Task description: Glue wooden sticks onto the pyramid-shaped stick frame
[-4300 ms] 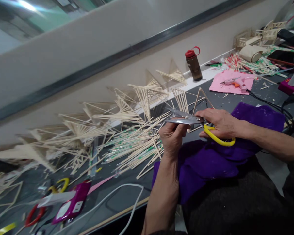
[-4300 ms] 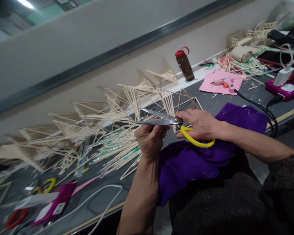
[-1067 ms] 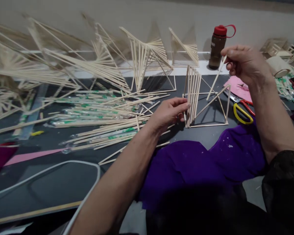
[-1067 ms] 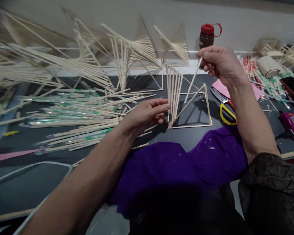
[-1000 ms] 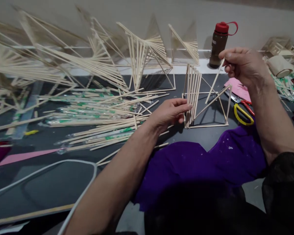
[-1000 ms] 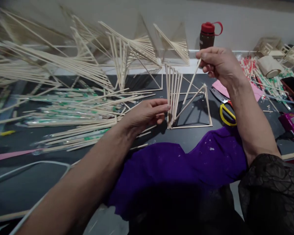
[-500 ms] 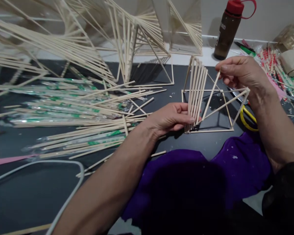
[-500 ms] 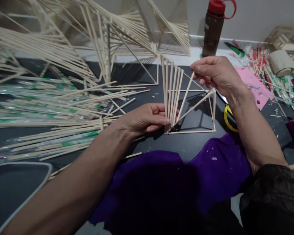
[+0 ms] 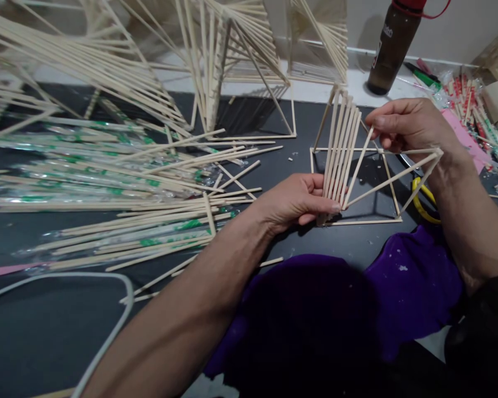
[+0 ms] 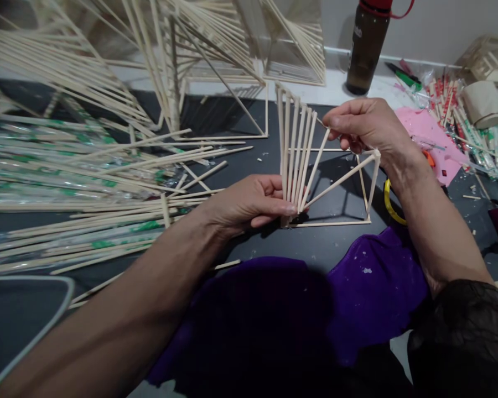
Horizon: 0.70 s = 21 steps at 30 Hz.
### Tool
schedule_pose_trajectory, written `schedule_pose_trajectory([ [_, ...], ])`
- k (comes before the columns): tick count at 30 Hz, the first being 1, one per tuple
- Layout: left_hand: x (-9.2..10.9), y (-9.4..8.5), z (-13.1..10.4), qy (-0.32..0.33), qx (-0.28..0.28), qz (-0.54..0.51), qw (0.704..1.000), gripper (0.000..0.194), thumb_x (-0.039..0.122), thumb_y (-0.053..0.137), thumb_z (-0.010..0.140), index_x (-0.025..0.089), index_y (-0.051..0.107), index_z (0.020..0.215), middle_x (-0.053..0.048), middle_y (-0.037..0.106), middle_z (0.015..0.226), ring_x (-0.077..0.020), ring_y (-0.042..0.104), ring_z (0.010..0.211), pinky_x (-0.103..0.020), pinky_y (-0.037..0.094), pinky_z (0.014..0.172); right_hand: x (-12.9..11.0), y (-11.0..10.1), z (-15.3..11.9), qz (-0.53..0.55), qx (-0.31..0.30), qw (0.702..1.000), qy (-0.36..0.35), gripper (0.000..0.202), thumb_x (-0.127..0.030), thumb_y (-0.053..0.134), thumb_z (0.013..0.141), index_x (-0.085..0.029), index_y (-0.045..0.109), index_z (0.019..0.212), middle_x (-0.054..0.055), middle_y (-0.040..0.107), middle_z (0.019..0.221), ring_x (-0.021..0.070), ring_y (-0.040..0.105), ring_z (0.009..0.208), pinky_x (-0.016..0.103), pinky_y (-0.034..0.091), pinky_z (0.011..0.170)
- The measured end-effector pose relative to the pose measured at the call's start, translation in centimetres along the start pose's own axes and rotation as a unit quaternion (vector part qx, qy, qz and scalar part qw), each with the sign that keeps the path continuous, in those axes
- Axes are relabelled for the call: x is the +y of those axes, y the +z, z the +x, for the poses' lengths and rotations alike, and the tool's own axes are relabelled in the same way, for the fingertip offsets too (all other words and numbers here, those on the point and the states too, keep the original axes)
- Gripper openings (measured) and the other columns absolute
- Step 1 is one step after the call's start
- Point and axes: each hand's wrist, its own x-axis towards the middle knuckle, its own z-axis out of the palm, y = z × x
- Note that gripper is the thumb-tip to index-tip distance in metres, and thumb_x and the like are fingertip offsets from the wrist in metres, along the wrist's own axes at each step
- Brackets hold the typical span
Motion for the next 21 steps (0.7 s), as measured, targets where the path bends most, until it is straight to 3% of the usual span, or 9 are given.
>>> schedule_pose_trajectory([
  [13,-0.19,0.30,-0.11,0.000,0.022,0.026,0.999,0.019,0.017,0.082,0.055,0.013,0.071,0.071,-0.006,0.069,0.064,-0.0031,0.039,0.034,-0.017,0.020,0.028,0.26,0.21,0.11,0.007,0.003,1.000,-0.005,0.005,-0.010,0.068,0.078,-0.010,0.073,0.078,0.003,0.066,0.062,0.0042,0.051,0.042,0.015,0.031,0.036],
  [21,-0.18,0.18,-0.20,-0.014,0.034,0.039,0.999,0.026,0.021,0.083,0.053,0.013,0.070,0.074,-0.002,0.066,0.058,-0.0033,0.039,0.033,-0.016,0.020,0.028,0.83,0.51,0.35,-0.005,0.001,1.000,-0.019,0.010,-0.018,0.071,0.078,-0.011,0.074,0.085,0.002,0.066,0.068,0.0028,0.049,0.047,0.016,0.028,0.038],
])
